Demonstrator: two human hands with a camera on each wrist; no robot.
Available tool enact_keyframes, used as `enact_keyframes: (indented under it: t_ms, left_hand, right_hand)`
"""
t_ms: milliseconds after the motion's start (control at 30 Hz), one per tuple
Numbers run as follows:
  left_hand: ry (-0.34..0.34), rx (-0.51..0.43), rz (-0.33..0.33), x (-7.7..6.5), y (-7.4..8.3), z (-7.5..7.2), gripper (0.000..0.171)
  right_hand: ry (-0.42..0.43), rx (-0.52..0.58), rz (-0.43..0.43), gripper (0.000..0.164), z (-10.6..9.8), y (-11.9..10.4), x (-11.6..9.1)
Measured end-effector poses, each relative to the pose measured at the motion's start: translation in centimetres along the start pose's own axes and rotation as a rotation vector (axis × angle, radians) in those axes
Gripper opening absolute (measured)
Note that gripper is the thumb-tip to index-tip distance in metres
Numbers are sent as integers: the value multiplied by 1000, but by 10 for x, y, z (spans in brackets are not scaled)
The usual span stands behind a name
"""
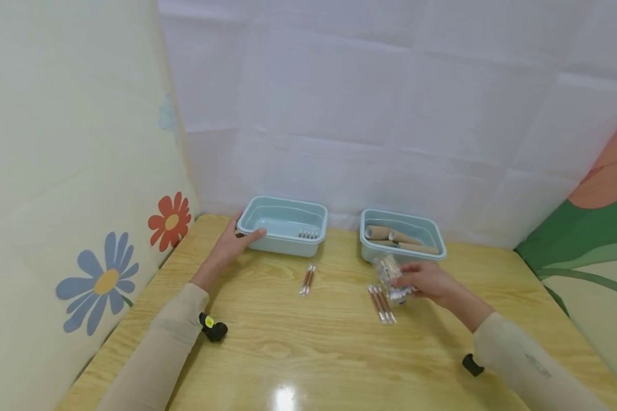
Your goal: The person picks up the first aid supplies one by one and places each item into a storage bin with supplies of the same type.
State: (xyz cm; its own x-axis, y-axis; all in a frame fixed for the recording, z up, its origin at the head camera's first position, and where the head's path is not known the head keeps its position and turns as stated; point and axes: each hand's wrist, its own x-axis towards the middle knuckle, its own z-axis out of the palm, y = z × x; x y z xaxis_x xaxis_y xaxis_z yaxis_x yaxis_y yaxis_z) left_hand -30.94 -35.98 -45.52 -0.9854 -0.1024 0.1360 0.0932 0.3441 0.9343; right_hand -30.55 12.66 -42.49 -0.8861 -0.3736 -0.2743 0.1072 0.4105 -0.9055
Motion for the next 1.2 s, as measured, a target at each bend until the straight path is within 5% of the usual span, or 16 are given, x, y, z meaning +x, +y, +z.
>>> enact_keyframes:
  t_ms: [233,567,933,1200]
  left_hand:
    - [-25,-41,22,-6,11,-2,96]
    - [-23,-20,24,-1,0,-2,100]
    - [-18,-12,7,-3,5,2,101]
    - [-9,-17,13,-4,6,-2,99]
  right_hand:
    - [-19,16,-80,50,15,-10,11]
    - [-57,70,-76,58,39,-27,24]
    - [-83,50,-102,52,51,-47,44]
    - [-75,26,-50,63,64,-71,56]
